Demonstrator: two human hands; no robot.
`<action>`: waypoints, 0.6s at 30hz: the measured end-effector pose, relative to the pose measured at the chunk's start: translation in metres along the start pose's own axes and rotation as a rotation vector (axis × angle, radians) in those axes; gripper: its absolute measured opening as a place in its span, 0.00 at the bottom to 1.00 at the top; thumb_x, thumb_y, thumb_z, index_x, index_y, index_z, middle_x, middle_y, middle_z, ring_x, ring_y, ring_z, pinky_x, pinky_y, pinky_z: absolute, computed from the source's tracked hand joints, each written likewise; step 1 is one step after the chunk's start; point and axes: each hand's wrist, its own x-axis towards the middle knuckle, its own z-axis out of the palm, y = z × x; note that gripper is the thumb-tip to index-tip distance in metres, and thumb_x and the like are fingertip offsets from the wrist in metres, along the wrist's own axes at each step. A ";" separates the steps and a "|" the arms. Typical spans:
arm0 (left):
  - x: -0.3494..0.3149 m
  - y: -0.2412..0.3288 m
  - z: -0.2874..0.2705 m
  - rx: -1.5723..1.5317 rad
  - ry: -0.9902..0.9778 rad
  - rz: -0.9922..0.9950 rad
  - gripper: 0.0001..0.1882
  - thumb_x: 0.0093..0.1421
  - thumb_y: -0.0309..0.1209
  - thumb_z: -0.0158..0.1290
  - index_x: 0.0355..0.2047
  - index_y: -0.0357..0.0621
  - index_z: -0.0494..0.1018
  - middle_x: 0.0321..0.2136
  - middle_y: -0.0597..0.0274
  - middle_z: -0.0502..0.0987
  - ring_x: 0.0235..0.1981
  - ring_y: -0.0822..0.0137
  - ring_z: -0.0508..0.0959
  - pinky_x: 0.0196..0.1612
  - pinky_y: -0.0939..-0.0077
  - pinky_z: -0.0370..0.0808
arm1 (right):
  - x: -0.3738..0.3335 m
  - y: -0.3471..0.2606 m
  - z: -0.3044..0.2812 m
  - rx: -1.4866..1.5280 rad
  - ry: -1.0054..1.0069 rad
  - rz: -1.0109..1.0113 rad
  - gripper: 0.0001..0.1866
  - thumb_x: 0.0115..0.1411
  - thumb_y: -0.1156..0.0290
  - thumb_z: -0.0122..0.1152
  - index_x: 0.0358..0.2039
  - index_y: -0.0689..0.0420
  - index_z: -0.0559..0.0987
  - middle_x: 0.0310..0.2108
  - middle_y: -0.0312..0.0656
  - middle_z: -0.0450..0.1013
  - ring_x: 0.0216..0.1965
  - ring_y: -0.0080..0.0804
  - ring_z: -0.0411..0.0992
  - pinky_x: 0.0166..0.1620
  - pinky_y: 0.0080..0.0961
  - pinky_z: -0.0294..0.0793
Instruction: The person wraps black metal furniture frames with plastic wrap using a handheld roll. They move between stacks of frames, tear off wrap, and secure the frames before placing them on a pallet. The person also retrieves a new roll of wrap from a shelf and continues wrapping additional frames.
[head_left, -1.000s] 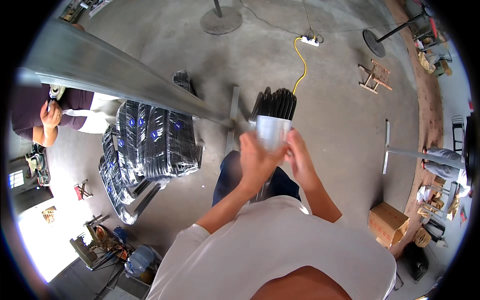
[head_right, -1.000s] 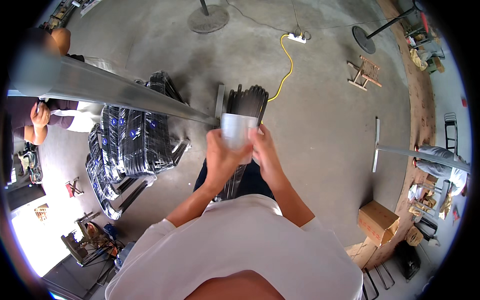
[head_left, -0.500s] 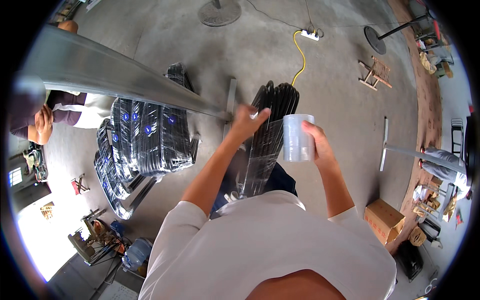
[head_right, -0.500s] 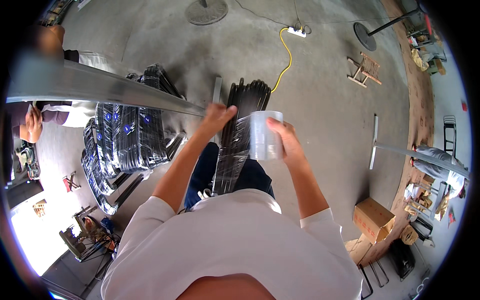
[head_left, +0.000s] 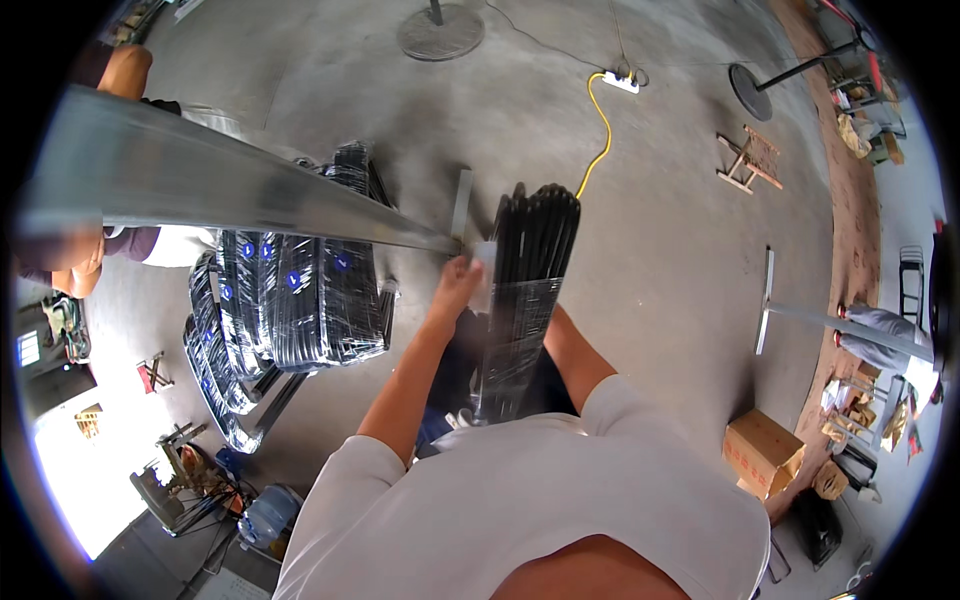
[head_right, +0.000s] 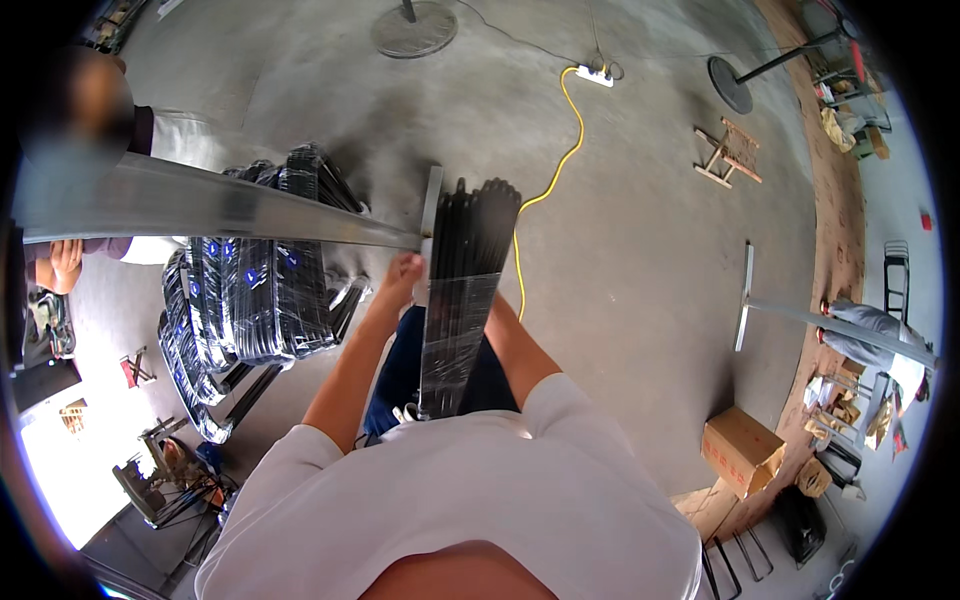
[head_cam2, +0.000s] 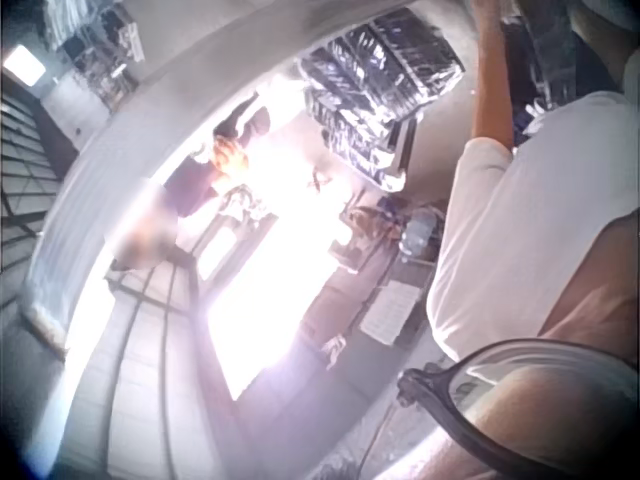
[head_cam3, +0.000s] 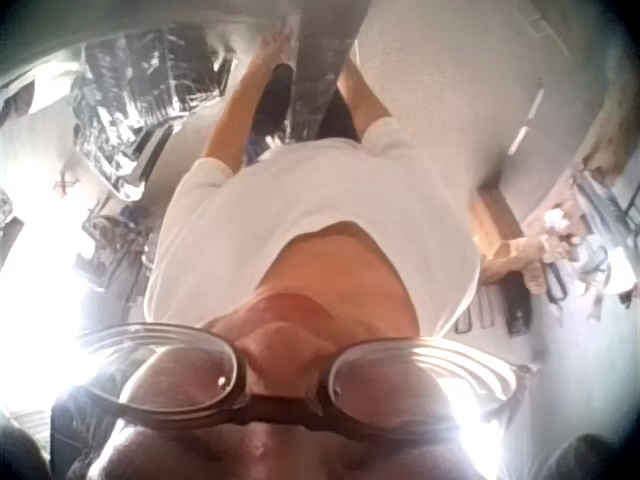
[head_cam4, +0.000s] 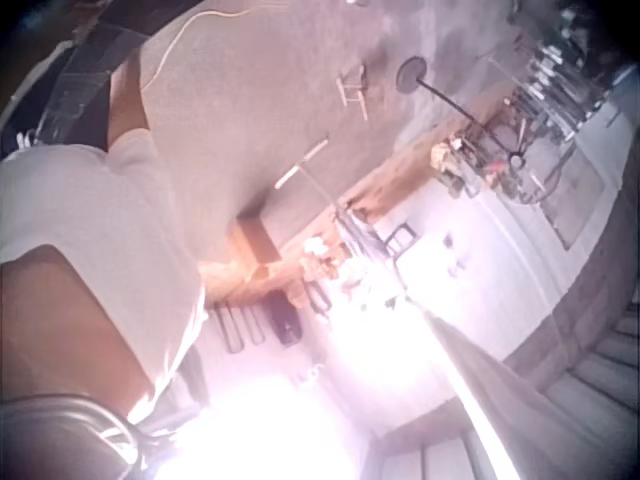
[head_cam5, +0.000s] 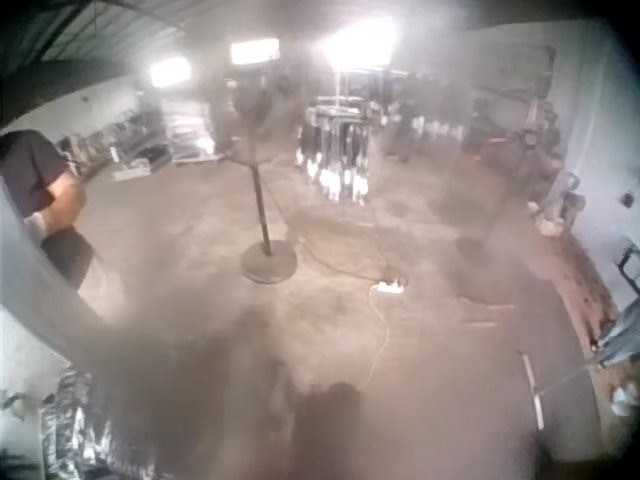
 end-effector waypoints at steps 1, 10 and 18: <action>0.020 -0.027 -0.002 -0.021 -0.070 -0.058 0.32 0.52 0.49 0.50 0.51 0.41 0.58 0.39 0.58 0.69 0.39 0.69 0.69 0.40 0.74 0.67 | 0.006 0.005 0.014 0.009 -0.050 0.032 0.18 0.50 0.67 0.54 0.40 0.63 0.72 0.36 0.42 0.71 0.35 0.29 0.70 0.40 0.26 0.69; -0.009 0.055 -0.061 -0.013 -0.178 -0.082 0.30 0.42 0.40 0.57 0.42 0.33 0.63 0.33 0.55 0.70 0.32 0.64 0.72 0.36 0.74 0.69 | -0.003 -0.022 0.054 0.007 0.025 0.084 0.15 0.51 0.69 0.53 0.39 0.62 0.73 0.31 0.42 0.72 0.29 0.27 0.70 0.32 0.23 0.71; -0.062 0.096 -0.055 0.225 0.247 0.243 0.30 0.41 0.41 0.59 0.38 0.28 0.64 0.31 0.52 0.70 0.32 0.64 0.72 0.37 0.73 0.68 | -0.101 -0.072 0.146 -0.658 0.328 -0.386 0.16 0.54 0.64 0.53 0.37 0.64 0.73 0.22 0.40 0.70 0.18 0.19 0.66 0.23 0.14 0.67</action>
